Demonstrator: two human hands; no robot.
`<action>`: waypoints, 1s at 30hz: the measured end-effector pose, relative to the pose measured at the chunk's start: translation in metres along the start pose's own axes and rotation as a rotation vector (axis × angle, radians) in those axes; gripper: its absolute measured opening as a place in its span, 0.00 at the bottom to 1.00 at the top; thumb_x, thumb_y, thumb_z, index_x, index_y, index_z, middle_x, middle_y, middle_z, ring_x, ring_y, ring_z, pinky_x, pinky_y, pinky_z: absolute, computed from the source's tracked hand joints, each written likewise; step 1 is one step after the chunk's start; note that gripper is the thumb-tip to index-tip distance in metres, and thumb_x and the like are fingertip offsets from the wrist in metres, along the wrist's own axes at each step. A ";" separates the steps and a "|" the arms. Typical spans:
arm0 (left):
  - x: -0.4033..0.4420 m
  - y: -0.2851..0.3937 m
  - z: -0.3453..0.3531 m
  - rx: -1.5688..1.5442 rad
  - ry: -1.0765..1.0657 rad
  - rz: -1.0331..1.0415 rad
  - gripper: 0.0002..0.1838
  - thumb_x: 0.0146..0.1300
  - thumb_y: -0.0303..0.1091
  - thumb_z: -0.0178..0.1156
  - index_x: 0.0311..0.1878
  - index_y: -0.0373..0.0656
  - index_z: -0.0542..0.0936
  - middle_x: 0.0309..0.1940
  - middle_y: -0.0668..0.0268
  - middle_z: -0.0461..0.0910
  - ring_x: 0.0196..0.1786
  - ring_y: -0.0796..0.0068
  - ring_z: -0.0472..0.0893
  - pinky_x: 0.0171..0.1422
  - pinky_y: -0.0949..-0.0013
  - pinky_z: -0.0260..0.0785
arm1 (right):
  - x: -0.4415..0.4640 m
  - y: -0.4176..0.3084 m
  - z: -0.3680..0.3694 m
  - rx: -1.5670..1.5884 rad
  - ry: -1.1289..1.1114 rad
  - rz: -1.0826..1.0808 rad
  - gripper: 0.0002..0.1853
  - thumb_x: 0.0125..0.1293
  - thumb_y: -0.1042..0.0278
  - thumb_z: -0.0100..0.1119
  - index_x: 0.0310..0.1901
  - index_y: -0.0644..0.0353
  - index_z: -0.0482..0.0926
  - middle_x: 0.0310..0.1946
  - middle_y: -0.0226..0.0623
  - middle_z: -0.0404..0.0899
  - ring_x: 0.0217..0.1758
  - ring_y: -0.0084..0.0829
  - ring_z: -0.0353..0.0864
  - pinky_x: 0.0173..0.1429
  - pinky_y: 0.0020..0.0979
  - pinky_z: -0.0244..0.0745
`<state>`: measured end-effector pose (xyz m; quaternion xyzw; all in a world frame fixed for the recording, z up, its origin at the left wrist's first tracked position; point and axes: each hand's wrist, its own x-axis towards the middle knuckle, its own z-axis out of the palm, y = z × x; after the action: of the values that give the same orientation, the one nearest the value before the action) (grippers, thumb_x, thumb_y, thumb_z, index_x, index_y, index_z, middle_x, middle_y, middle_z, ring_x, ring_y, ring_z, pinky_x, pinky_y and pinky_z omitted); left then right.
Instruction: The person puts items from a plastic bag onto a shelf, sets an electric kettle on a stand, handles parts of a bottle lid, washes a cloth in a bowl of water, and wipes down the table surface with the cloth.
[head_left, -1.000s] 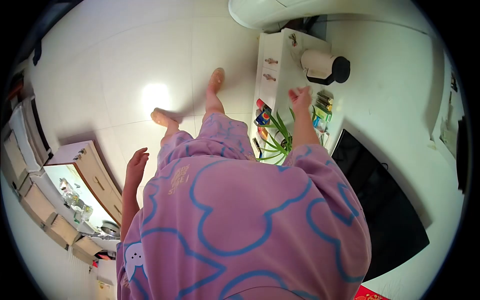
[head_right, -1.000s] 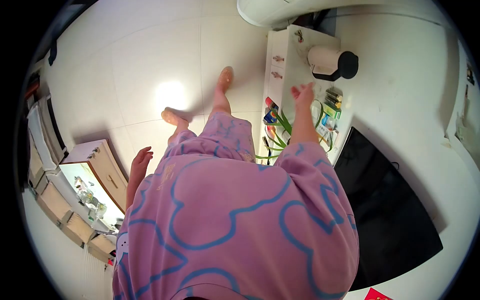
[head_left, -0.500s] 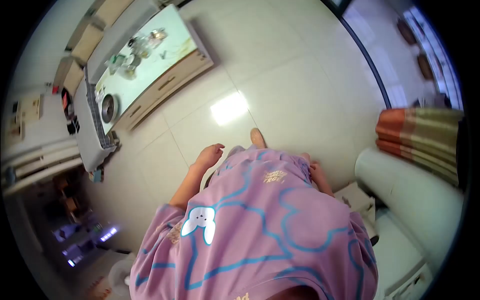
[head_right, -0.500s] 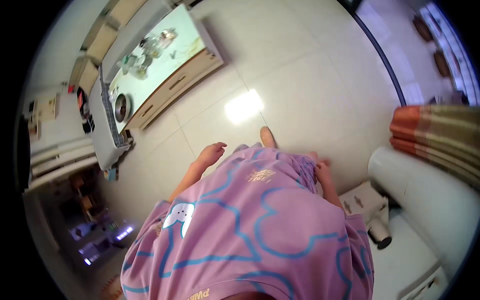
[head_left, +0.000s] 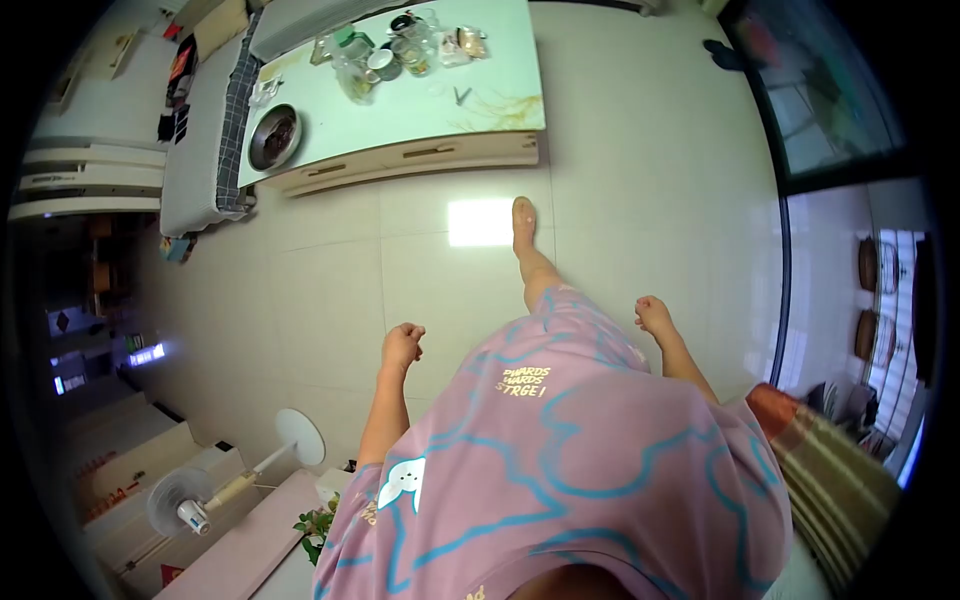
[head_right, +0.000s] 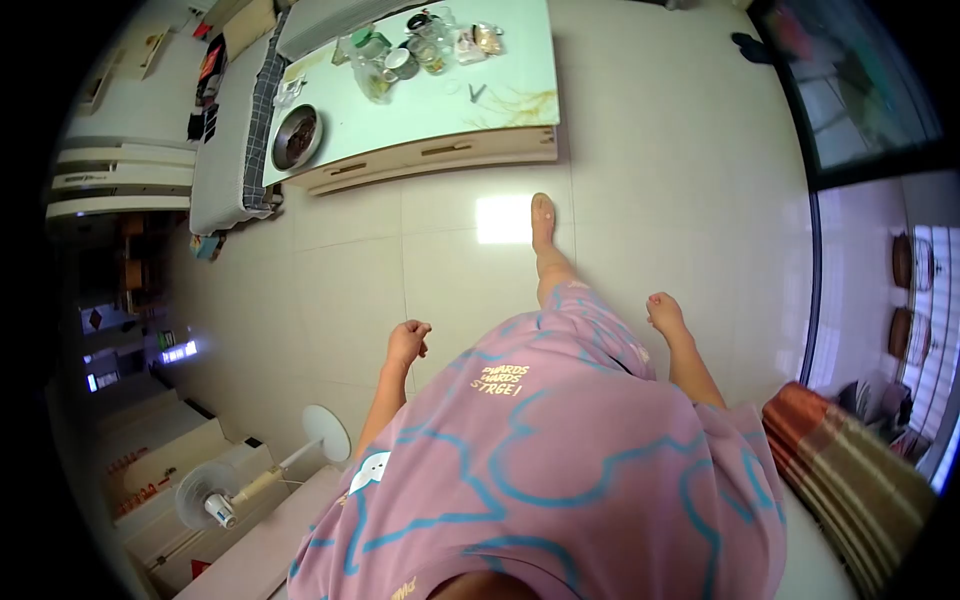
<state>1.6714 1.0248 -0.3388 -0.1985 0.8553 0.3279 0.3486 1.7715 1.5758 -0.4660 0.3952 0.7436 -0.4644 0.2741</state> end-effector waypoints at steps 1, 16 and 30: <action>0.007 0.009 -0.014 0.043 0.040 -0.105 0.16 0.70 0.42 0.57 0.43 0.37 0.83 0.21 0.60 0.81 0.25 0.72 0.82 0.33 0.68 0.73 | 0.024 -0.033 0.004 -0.034 0.012 -0.044 0.12 0.65 0.64 0.56 0.47 0.59 0.77 0.34 0.32 0.79 0.26 0.27 0.81 0.27 0.29 0.75; 0.133 -0.019 -0.105 -0.305 0.291 -0.258 0.16 0.69 0.40 0.58 0.51 0.37 0.81 0.39 0.58 0.85 0.41 0.68 0.83 0.50 0.65 0.74 | 0.191 -0.577 0.129 -0.506 -0.143 -0.651 0.16 0.66 0.57 0.52 0.45 0.60 0.81 0.42 0.50 0.84 0.46 0.47 0.82 0.53 0.41 0.75; 0.460 0.293 -0.447 0.170 0.427 0.756 0.18 0.63 0.34 0.63 0.55 0.41 0.79 0.56 0.53 0.78 0.60 0.52 0.75 0.65 0.58 0.66 | 0.195 -0.755 0.324 0.115 -0.207 -0.377 0.16 0.68 0.57 0.58 0.39 0.64 0.82 0.31 0.38 0.84 0.28 0.27 0.81 0.36 0.30 0.77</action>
<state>0.9848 0.8675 -0.3067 0.0944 0.9447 0.3123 0.0349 1.0438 1.1533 -0.3945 0.2143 0.7446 -0.5871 0.2344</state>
